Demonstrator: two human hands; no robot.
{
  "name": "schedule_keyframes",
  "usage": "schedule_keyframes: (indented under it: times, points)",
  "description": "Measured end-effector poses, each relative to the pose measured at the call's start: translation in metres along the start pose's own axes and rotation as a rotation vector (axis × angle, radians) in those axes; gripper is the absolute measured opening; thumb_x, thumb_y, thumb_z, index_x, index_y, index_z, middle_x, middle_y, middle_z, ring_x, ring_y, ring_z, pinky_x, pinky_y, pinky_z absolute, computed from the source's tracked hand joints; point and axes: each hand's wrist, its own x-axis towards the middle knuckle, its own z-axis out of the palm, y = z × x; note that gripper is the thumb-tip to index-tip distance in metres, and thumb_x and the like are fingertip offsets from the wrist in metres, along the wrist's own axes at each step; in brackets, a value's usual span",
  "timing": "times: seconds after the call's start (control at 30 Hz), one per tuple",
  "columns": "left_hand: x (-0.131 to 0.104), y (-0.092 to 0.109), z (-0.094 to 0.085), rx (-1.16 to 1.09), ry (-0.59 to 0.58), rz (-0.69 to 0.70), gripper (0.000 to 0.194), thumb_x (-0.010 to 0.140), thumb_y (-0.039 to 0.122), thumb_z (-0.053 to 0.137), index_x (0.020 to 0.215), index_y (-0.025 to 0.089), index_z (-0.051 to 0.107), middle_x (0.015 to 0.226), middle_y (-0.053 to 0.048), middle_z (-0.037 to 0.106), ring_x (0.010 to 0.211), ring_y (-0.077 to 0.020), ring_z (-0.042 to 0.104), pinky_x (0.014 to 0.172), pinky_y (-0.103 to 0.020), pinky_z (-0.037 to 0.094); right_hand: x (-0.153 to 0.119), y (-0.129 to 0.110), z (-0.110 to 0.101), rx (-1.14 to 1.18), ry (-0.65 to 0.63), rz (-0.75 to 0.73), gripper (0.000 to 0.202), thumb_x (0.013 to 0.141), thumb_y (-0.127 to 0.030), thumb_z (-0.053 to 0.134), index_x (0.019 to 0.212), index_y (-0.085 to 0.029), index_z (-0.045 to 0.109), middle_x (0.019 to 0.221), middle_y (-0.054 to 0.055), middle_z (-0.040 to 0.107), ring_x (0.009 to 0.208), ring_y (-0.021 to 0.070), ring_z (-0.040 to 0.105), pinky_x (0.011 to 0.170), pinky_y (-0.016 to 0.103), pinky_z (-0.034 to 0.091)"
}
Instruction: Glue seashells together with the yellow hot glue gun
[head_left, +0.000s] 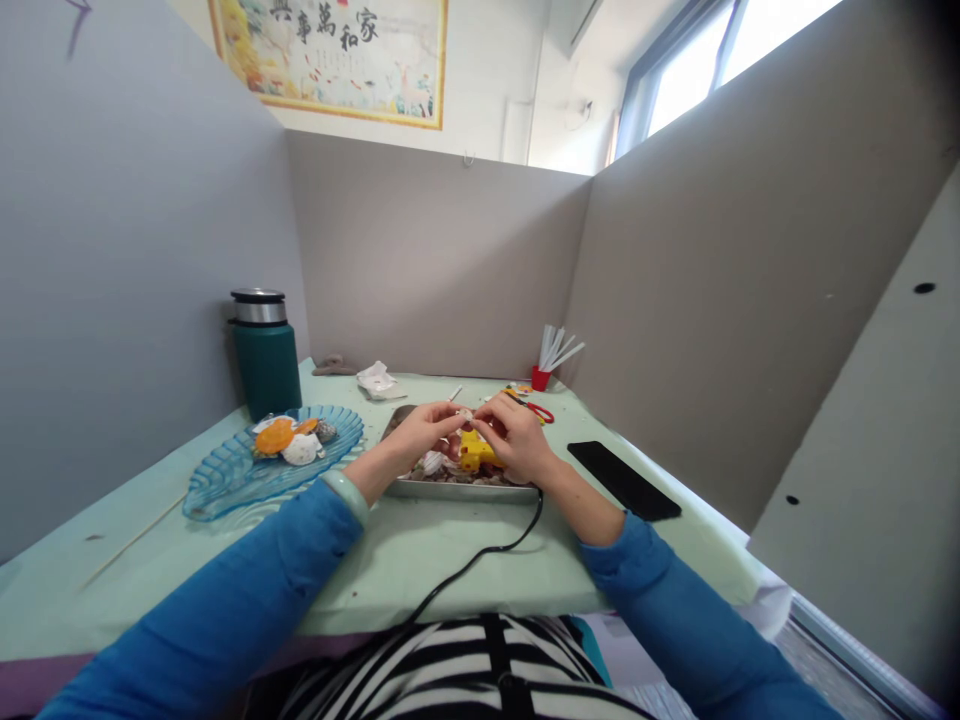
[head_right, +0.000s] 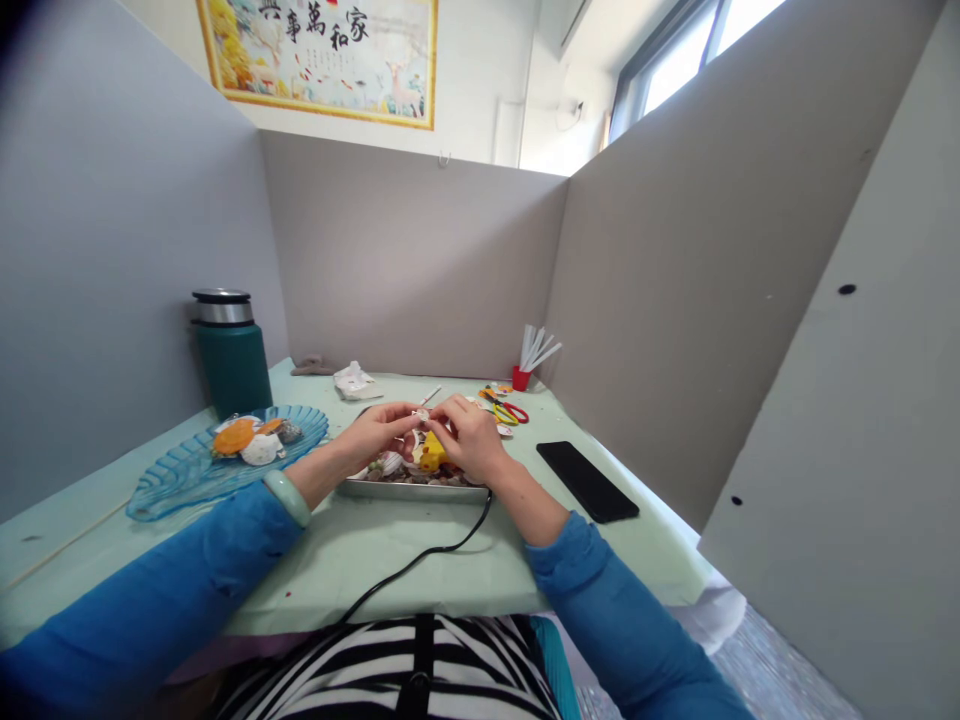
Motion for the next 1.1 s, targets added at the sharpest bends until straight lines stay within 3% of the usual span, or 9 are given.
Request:
schedule_keyframes:
  times: [0.13, 0.37, 0.5, 0.73, 1.1]
  points:
    - [-0.0006, 0.0017, 0.0010, -0.017, 0.008, -0.014, 0.035, 0.072, 0.043, 0.064, 0.089, 0.013, 0.061, 0.065, 0.000, 0.054, 0.052, -0.0084, 0.050, 0.056, -0.027, 0.050, -0.0007, 0.0025, 0.0009, 0.006, -0.009, -0.007, 0.015, 0.088, -0.031, 0.051, 0.086, -0.019, 0.060, 0.076, 0.003, 0.056, 0.061, 0.0124, 0.047, 0.059, 0.025, 0.038]
    - [-0.0015, 0.0029, -0.0001, -0.046, -0.051, -0.021, 0.033, 0.073, 0.042, 0.064, 0.088, 0.012, 0.063, 0.061, 0.001, 0.050, 0.051, -0.0085, 0.048, 0.056, -0.028, 0.050, -0.0003, 0.0025, -0.0009, 0.050, -0.057, -0.018, 0.029, 0.086, -0.031, 0.055, 0.113, -0.022, 0.056, 0.093, 0.005, 0.056, 0.065, 0.0123, 0.050, 0.065, 0.027, 0.044]
    - [-0.0028, 0.0056, 0.0006, -0.049, -0.074, -0.031, 0.036, 0.071, 0.038, 0.067, 0.095, 0.012, 0.064, 0.066, 0.000, 0.052, 0.052, -0.0078, 0.049, 0.056, -0.027, 0.049, -0.0005, 0.0023, -0.0015, 0.038, -0.089, -0.029, 0.027, 0.087, -0.030, 0.054, 0.112, -0.023, 0.058, 0.091, 0.005, 0.054, 0.071, 0.0135, 0.051, 0.068, 0.028, 0.044]
    - [-0.0048, 0.0089, 0.0025, -0.066, -0.084, -0.039, 0.029, 0.070, 0.038, 0.067, 0.082, 0.013, 0.063, 0.064, 0.002, 0.049, 0.051, -0.0071, 0.048, 0.057, -0.027, 0.049, 0.0004, 0.0002, -0.0028, 0.050, -0.063, -0.033, 0.029, 0.086, -0.031, 0.055, 0.114, -0.022, 0.056, 0.092, 0.006, 0.055, 0.069, 0.0132, 0.050, 0.067, 0.029, 0.045]
    - [-0.0035, 0.0069, 0.0011, -0.093, -0.138, -0.029, 0.023, 0.075, 0.036, 0.062, 0.078, 0.013, 0.060, 0.060, 0.002, 0.048, 0.051, -0.0089, 0.046, 0.057, -0.031, 0.051, 0.0002, 0.0008, -0.0039, 0.037, -0.070, -0.033, 0.027, 0.086, -0.034, 0.055, 0.109, -0.022, 0.058, 0.090, 0.006, 0.055, 0.068, 0.0136, 0.049, 0.067, 0.029, 0.044]
